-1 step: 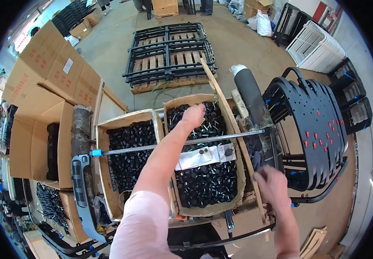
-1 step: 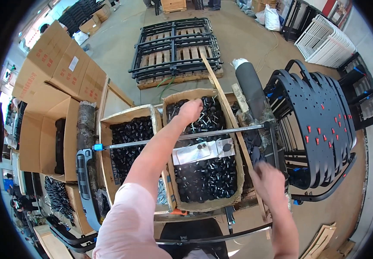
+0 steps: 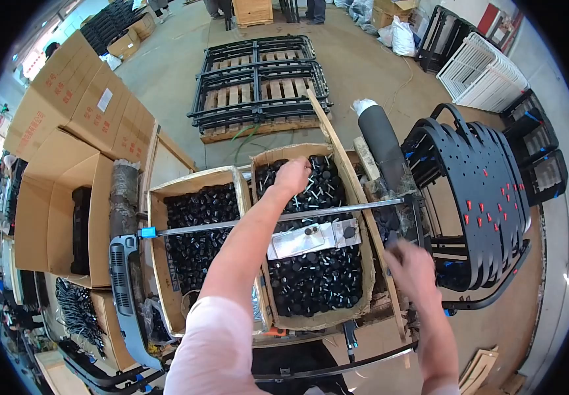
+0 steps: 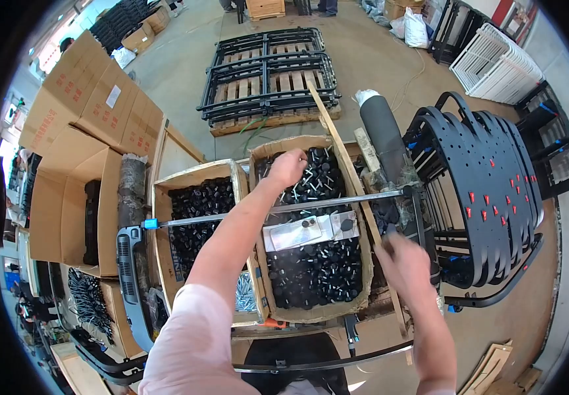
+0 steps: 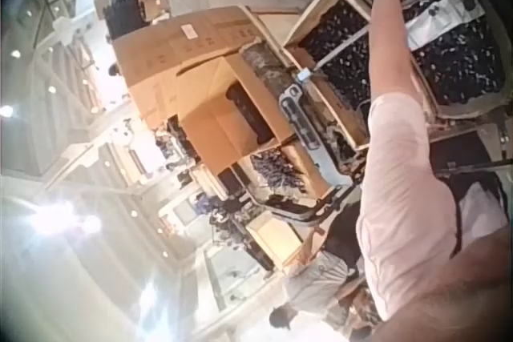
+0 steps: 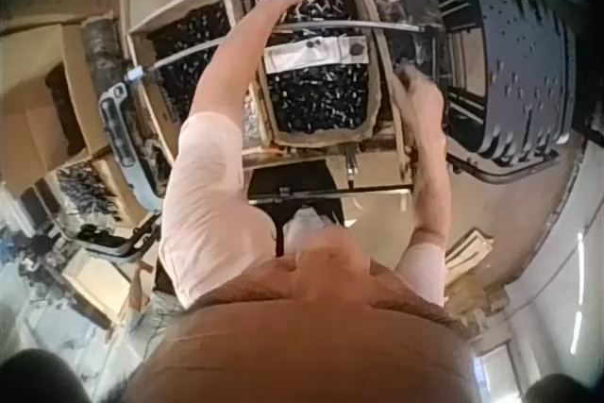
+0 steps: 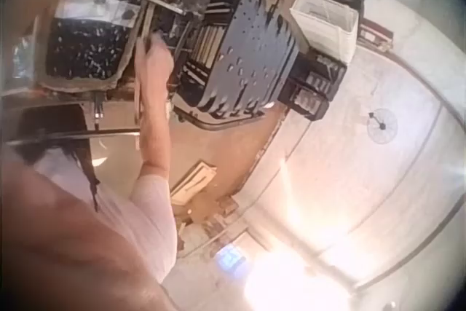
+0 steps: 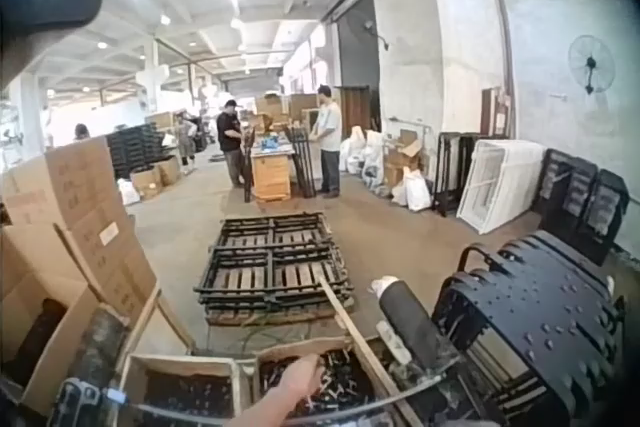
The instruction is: Assembling plastic and metal components of a fitness machine using power tools in a factory workshop.
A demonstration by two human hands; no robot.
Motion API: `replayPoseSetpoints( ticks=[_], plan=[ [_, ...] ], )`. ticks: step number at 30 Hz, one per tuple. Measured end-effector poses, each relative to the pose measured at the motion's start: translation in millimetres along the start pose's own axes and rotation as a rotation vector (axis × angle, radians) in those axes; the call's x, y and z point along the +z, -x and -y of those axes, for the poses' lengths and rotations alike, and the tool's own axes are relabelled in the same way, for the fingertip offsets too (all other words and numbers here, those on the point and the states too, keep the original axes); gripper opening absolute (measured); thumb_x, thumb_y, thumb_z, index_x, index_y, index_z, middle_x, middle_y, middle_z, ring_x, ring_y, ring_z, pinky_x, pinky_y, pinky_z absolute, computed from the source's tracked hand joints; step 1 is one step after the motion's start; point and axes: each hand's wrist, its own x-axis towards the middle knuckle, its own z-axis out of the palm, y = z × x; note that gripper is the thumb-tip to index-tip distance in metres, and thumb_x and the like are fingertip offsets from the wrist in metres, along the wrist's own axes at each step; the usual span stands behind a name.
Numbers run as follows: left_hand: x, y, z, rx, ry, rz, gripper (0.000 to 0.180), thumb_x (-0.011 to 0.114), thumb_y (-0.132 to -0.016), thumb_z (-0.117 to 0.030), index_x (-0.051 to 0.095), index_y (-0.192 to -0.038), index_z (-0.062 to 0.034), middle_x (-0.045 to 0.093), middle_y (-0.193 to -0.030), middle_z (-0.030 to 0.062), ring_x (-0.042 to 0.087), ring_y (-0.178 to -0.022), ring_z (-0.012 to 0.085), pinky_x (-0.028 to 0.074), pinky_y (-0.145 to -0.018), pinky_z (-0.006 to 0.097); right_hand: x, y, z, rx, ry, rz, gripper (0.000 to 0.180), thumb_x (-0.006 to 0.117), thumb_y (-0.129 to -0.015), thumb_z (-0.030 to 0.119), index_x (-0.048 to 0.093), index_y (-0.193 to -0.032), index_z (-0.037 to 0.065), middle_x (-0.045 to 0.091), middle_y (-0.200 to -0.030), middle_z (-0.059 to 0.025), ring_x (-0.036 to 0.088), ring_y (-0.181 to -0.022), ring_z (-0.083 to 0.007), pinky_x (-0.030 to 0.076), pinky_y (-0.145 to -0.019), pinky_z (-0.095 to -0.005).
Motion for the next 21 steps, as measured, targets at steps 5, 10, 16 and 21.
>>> replayPoseSetpoints(
  ticks=[5,10,16,21],
  plan=[
    [-109,107,-63,-0.342,1.1,0.067,0.028,0.049,-0.112,-0.019,0.067,-0.13,-0.0052,0.071,-0.095,0.006,0.069,-0.09,0.0154,0.057,-0.084,0.035,63,-145,24,-0.323,0.063,-0.004,0.014,0.066,-0.094,0.018,0.07,-0.099,0.006,0.071,-0.098,-0.0182,0.07,-0.095,-0.0415,0.056,-0.084,-0.0514],
    [-147,280,-68,-0.442,1.152,0.053,0.028,0.049,-0.11,-0.013,0.066,-0.131,-0.0052,0.066,-0.102,0.0028,0.061,-0.087,0.0124,0.051,-0.079,0.03,174,-263,-3,-0.457,0.569,0.34,0.024,0.059,-0.095,0.007,0.076,-0.112,0.008,0.073,-0.117,-0.018,0.072,-0.111,-0.0367,0.058,-0.098,-0.0488],
    [-154,417,-70,-0.727,1.243,0.201,0.042,0.062,-0.107,-0.009,0.056,-0.149,-0.0089,0.056,-0.105,-0.0031,0.053,-0.091,0.0074,0.049,-0.083,0.023,191,-286,-19,-0.424,0.624,0.335,0.023,0.063,-0.092,0.01,0.067,-0.113,0.0,0.075,-0.108,-0.0233,0.073,-0.106,-0.0397,0.059,-0.092,-0.0511],
    [-124,458,-61,-0.645,1.204,0.297,0.04,0.061,-0.11,-0.022,0.057,-0.147,-0.0089,0.067,-0.109,0.0031,0.061,-0.095,0.01,0.053,-0.089,0.028,127,-242,92,-0.346,0.225,0.263,0.037,0.074,-0.088,0.013,0.064,-0.121,0.001,0.073,-0.097,-0.0172,0.074,-0.093,-0.0315,0.058,-0.087,-0.0436]
  ],
)
